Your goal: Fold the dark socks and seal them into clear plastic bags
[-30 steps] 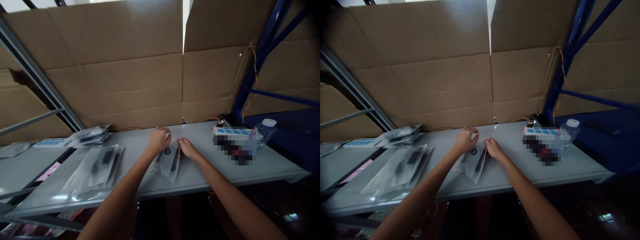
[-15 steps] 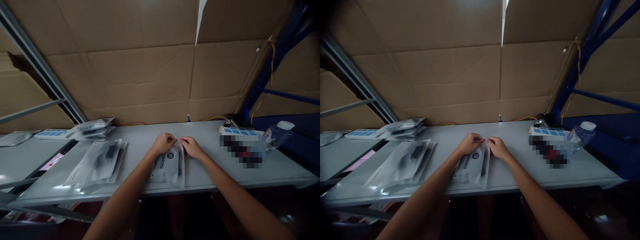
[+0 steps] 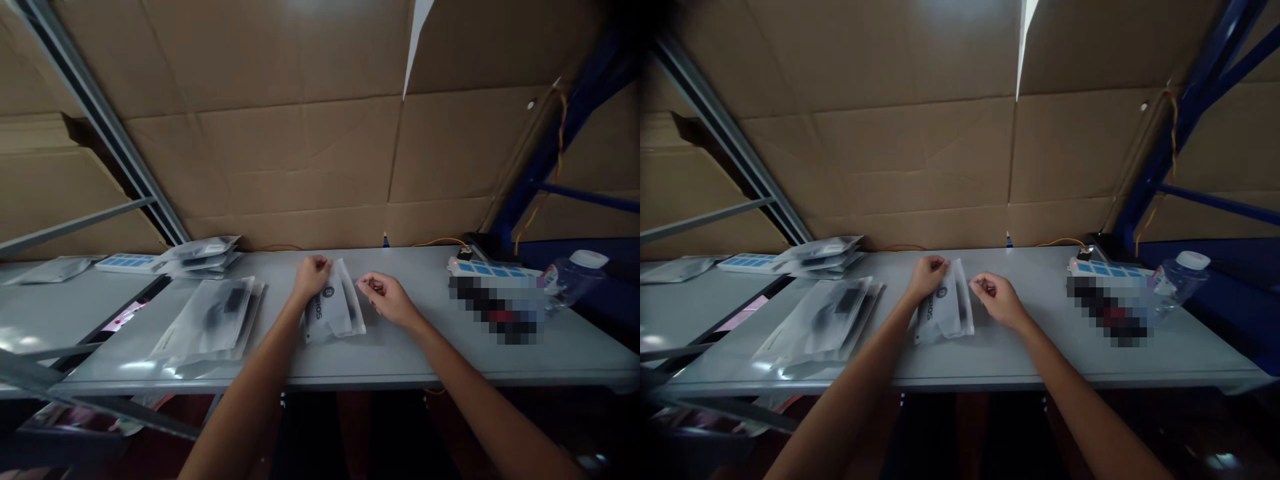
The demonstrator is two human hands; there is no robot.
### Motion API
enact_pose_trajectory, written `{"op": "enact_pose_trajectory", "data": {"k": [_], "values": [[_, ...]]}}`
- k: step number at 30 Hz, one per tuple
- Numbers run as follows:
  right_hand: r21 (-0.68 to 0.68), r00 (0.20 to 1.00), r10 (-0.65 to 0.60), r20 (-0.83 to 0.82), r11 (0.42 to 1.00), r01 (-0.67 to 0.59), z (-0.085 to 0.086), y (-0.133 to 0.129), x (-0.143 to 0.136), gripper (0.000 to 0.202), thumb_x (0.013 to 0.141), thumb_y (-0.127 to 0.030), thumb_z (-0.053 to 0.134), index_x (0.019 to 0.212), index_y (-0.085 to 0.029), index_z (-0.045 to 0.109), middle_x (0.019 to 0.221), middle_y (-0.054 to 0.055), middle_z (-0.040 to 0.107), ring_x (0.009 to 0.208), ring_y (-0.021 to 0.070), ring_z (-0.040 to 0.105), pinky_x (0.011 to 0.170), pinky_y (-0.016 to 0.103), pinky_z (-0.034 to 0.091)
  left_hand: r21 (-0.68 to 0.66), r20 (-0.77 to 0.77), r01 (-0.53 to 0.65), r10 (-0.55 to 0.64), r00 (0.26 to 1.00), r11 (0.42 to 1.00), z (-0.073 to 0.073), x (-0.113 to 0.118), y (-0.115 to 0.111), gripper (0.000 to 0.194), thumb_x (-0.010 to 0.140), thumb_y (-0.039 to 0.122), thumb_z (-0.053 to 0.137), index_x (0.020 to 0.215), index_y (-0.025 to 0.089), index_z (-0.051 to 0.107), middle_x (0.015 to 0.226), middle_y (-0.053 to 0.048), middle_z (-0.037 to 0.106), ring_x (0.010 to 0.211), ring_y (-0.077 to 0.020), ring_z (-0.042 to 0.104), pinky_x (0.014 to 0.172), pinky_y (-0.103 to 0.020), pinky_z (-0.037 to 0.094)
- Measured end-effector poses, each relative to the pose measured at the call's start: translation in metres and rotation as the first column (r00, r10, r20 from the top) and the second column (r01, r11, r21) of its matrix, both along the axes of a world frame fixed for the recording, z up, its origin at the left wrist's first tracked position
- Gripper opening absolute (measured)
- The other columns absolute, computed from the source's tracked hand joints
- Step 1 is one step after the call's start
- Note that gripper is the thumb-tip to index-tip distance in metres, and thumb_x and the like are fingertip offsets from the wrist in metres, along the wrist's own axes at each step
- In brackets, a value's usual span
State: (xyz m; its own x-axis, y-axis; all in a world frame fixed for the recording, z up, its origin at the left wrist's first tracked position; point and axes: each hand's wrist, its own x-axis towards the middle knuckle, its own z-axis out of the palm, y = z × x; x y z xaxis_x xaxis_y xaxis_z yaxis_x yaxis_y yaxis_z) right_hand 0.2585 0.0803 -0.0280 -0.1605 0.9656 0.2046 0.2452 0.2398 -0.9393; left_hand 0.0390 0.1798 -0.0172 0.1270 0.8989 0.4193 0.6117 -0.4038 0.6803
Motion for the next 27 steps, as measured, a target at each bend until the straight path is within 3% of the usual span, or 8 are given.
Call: {"op": "enact_pose_trajectory", "data": {"k": [4,7,10,15,19,21,24,27], "values": [[-0.038,0.996,-0.082,-0.036,0.996,0.08,-0.008,0.01,0.001,0.03,0.082,-0.046,0.079,0.089,-0.019,0.07,0.077,0.003,0.07,0.063,0.0149,0.06,0.053,0.025,0.045,0.01,-0.013,0.079,-0.079,0.997,0.997,-0.004,0.027,-0.014,0.03,0.095,0.033,0.06,0.074,0.016,0.073,0.074,-0.004,0.072,0.07,-0.016,0.062,0.07,-0.027,0.044],[-0.105,0.987,-0.144,-0.069,0.985,0.137,-0.014,0.011,0.004,0.023,0.089,-0.041,0.069,0.097,-0.019,0.067,0.089,0.007,0.073,0.058,0.0141,0.06,0.045,0.024,0.044,0.026,-0.006,0.085,-0.085,0.996,0.996,-0.003,0.033,-0.019,0.029,0.098,0.034,0.059,0.081,0.016,0.075,0.084,-0.006,0.075,0.081,-0.0183,0.066,0.08,-0.029,0.048],[-0.201,0.987,-0.125,-0.106,0.974,0.102,-0.014,0.01,0.009,0.018,0.092,-0.031,0.062,0.103,-0.018,0.067,0.099,0.01,0.075,0.059,0.0153,0.064,0.041,0.024,0.047,0.037,0.011,0.037,-0.038,0.999,0.999,-0.001,0.03,-0.018,0.026,0.098,0.034,0.061,0.089,0.016,0.076,0.094,-0.01,0.078,0.093,-0.0221,0.069,0.089,-0.034,0.05],[-0.303,0.977,-0.086,-0.194,0.953,0.024,-0.008,0.004,0.013,0.022,0.089,-0.024,0.067,0.109,-0.016,0.068,0.105,0.013,0.076,0.065,0.0151,0.069,0.053,0.027,0.059,0.026,0.033,-0.044,0.043,0.999,0.999,-0.004,0.026,-0.014,0.019,0.096,0.029,0.066,0.09,0.015,0.077,0.098,-0.012,0.078,0.096,-0.0239,0.07,0.093,-0.037,0.052],[-0.303,0.976,-0.043,-0.212,0.953,-0.024,-0.002,0.001,0.007,0.037,0.081,-0.027,0.077,0.115,-0.015,0.071,0.11,0.013,0.077,0.057,0.0117,0.063,0.047,0.024,0.052,0.03,0.053,-0.086,0.084,0.995,0.996,-0.006,0.026,-0.014,0.018,0.095,0.028,0.067,0.089,0.014,0.077,0.101,-0.013,0.077,0.097,-0.0245,0.071,0.093,-0.038,0.053],[-0.248,0.989,-0.033,-0.146,0.969,-0.004,-0.001,0.0,0.002,0.037,0.08,-0.033,0.079,0.113,-0.016,0.073,0.109,0.011,0.078,0.056,0.0116,0.061,0.047,0.024,0.049,0.044,0.054,-0.072,0.069,0.996,0.996,-0.004,0.028,-0.017,0.017,0.094,0.028,0.068,0.088,0.016,0.076,0.101,-0.012,0.077,0.099,-0.0237,0.071,0.095,-0.037,0.053],[-0.165,0.999,0.024,-0.025,0.986,-0.028,-0.001,0.001,-0.004,0.029,0.087,-0.044,0.072,0.095,-0.015,0.077,0.095,0.008,0.079,0.071,0.0173,0.068,0.059,0.025,0.052,0.068,0.045,-0.025,0.022,0.999,0.997,-0.003,0.035,-0.024,0.015,0.095,0.029,0.068,0.089,0.017,0.076,0.103,-0.01,0.076,0.102,-0.0221,0.07,0.095,-0.034,0.053],[-0.162,0.993,0.122,0.009,0.98,-0.119,-0.002,0.001,-0.007,0.023,0.082,-0.039,0.077,0.081,-0.016,0.076,0.082,0.005,0.077,0.076,0.0202,0.069,0.065,0.026,0.052,0.077,0.02,0.007,-0.009,1.0,0.997,-0.004,0.043,-0.03,0.017,0.097,0.03,0.066,0.091,0.018,0.075,0.105,-0.009,0.076,0.102,-0.0212,0.071,0.089,-0.032,0.054]]}}
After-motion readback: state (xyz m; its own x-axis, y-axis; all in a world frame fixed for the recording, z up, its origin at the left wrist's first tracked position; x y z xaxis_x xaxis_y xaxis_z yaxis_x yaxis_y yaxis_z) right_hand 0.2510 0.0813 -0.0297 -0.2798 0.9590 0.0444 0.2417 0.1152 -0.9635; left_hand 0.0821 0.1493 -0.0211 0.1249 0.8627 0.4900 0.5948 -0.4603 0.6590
